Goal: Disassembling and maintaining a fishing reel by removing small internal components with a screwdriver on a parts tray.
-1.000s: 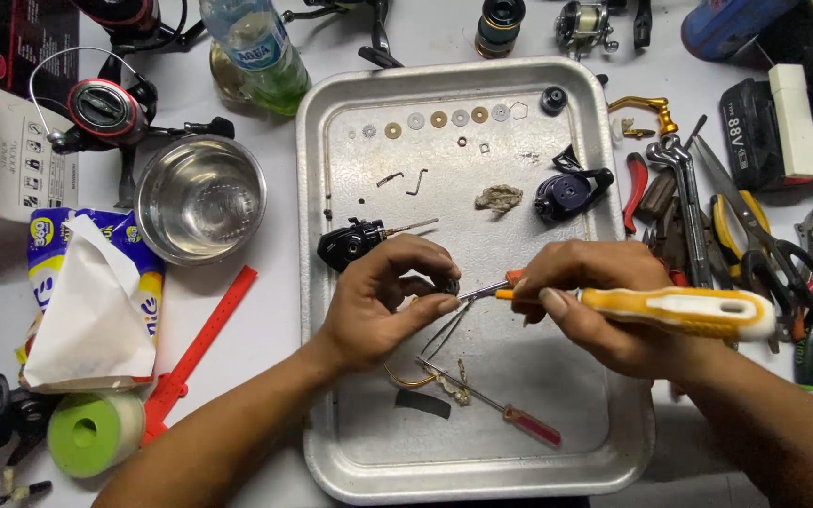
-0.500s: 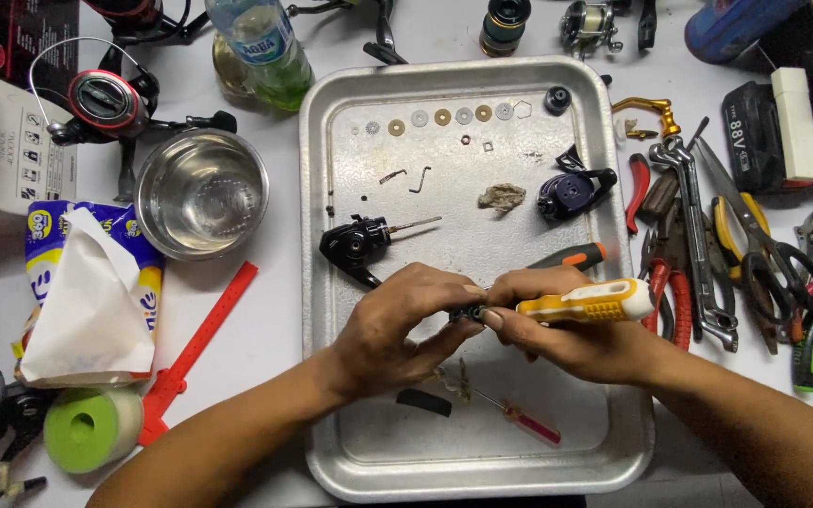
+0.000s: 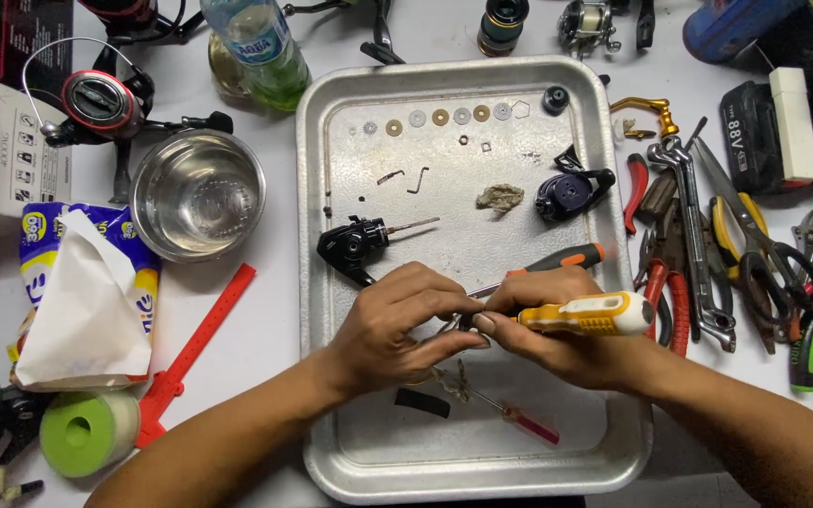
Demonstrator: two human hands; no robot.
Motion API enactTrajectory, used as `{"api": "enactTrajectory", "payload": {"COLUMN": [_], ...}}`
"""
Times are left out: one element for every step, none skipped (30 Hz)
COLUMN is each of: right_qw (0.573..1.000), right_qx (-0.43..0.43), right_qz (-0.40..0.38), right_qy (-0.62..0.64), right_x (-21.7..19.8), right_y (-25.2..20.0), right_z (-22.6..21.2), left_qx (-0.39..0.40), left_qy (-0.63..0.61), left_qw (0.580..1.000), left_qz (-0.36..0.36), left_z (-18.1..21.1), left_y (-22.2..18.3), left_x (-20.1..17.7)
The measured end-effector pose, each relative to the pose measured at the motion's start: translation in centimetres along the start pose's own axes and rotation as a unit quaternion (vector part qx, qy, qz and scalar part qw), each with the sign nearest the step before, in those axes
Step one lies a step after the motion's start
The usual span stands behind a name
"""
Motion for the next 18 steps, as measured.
{"api": "enactTrajectory", "payload": {"right_qw": [1.000,1.000,0.999,0.999,0.998,0.998,0.998,0.997,0.996,0.996,0.996,0.996,0.996,0.994,0.992,0.992,0.992,0.991], "right_qx": [0.000,-0.020,-0.041,-0.040,-0.042,-0.043,-0.043,-0.048,-0.052,-0.052,-0.056,-0.058,-0.057,-0.074,-0.092,-0.090,-0.082,-0.075], "right_qz": [0.000,0.011,0.022,0.023,0.036,0.049,0.048,0.058,0.069,0.068,0.069,0.071,0.072,0.080,0.089,0.089,0.098,0.106], "right_qy": [0.000,-0.010,-0.020,-0.020,-0.018,-0.016,-0.016,-0.012,-0.009,-0.009,-0.012,-0.015,-0.014,-0.003,0.008,0.010,0.023,0.036], "right_x": [0.1,0.1,0.2,0.1,0.0,-0.2,-0.4,-0.7,-0.9,-1.1,-1.4,-1.6,-1.6,-1.6,-1.6,-1.6,-1.6,-1.6], "right_y": [0.0,0.0,0.0,0.1,0.1,0.2,0.2,0.2,0.2,0.2,0.2,0.1,0.2,0.2,0.3,0.1,-0.1,-0.3], "right_z": [0.2,0.3,0.4,0.3,0.2,0.1,-0.2,-0.6,-0.9,-1.0,-1.1,-1.2,-1.1,-1.0,-0.8,-0.7,-0.5,-0.4], "left_qx": [0.000,-0.004,-0.007,-0.007,-0.006,-0.006,-0.006,-0.010,-0.015,-0.015,-0.013,-0.012,-0.013,-0.013,-0.014,-0.016,-0.018,-0.020], "left_qy": [0.000,-0.003,-0.006,-0.007,-0.003,0.002,0.002,-0.009,-0.020,-0.020,-0.017,-0.017,-0.018,-0.022,-0.027,-0.028,-0.032,-0.035], "left_qw": [1.000,1.000,1.000,1.000,1.000,1.000,1.000,1.000,0.999,0.999,0.999,0.999,0.999,0.998,0.998,0.998,0.998,0.998], "left_qz": [0.000,0.003,0.006,0.006,0.011,0.017,0.017,0.026,0.035,0.035,0.043,0.050,0.049,0.052,0.054,0.054,0.053,0.052], "left_z": [0.1,0.2,0.2,0.3,0.3,0.4,0.3,0.3,0.3,0.2,0.1,0.0,-0.2,-0.4,-0.6,-0.6,-0.6,-0.7], "left_y": [0.1,0.2,0.3,0.4,0.5,0.6,0.6,0.6,0.6,0.5,0.6,0.6,0.5,0.4,0.3,0.3,0.3,0.3], "left_x": [0.0,0.0,0.0,-0.1,-0.2,-0.2,-0.3,-0.4,-0.4,-0.4,-0.4,-0.4,-0.4,-0.3,-0.3,-0.3,-0.4,-0.5]}}
Point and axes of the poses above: each hand's wrist, its own y-axis towards the middle knuckle, its own x-axis out of the palm, z = x × y, the point moved 1 cm from there along y, towards the middle knuckle, and after that the axes turned 12 degrees about -z, right-handed, at the moved point
